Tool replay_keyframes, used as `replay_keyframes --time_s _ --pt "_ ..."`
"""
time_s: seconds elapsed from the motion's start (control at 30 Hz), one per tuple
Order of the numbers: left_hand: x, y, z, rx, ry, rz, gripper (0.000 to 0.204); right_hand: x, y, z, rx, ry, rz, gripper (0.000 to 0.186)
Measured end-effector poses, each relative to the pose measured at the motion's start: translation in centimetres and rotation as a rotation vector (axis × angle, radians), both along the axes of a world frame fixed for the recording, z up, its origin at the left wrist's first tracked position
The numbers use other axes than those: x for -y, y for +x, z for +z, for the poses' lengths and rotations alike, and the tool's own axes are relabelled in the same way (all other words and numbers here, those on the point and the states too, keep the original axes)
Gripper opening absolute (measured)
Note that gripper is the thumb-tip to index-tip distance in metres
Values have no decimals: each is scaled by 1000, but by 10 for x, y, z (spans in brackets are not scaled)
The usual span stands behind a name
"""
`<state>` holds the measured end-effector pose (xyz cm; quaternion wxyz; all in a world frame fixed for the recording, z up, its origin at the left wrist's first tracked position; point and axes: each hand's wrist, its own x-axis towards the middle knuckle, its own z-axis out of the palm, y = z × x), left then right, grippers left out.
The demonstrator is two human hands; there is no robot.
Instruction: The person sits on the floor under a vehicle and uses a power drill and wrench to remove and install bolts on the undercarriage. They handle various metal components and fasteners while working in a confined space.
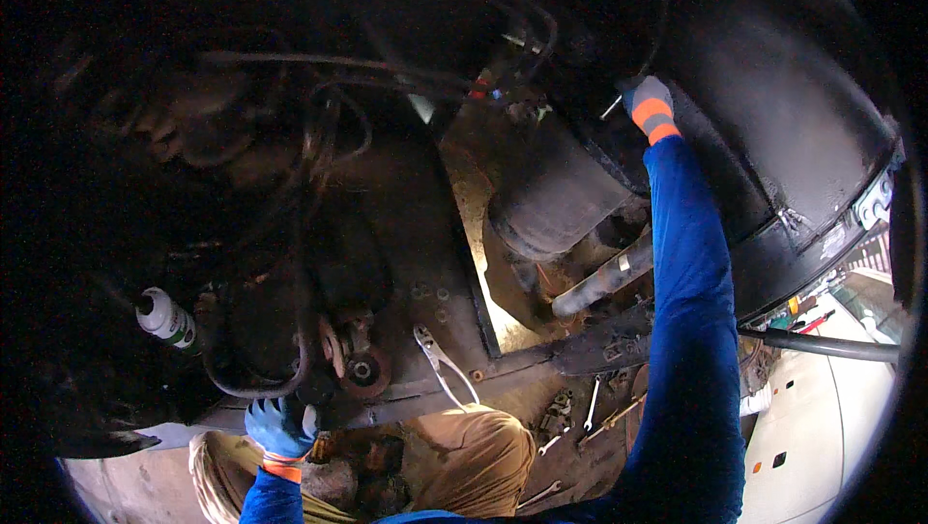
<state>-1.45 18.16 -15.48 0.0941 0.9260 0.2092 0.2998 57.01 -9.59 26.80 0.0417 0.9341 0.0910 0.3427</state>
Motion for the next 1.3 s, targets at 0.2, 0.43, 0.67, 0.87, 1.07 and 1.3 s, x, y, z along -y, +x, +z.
replay_keyframes --time_s 0.2,0.43,0.67,0.87,1.07,1.3 --pt "1 -3 -1 -28 -4 -28 43 16 16 -3 -50 -133 19 44" --pt "4 -3 0 -28 -25 0 43 -2 15 11 -187 -356 133 40" --pt "3 1 0 -10 -23 -34 42 35 59 16 -125 -612 178 32" --pt "1 -5 -3 -8 19 22 44 -14 16 2 -138 -261 -94 32" --pt "3 9 5 14 17 -22 44 33 52 8 -90 -274 37 47" --pt "2 4 2 34 36 29 41 19 56 12 -312 -361 176 34"
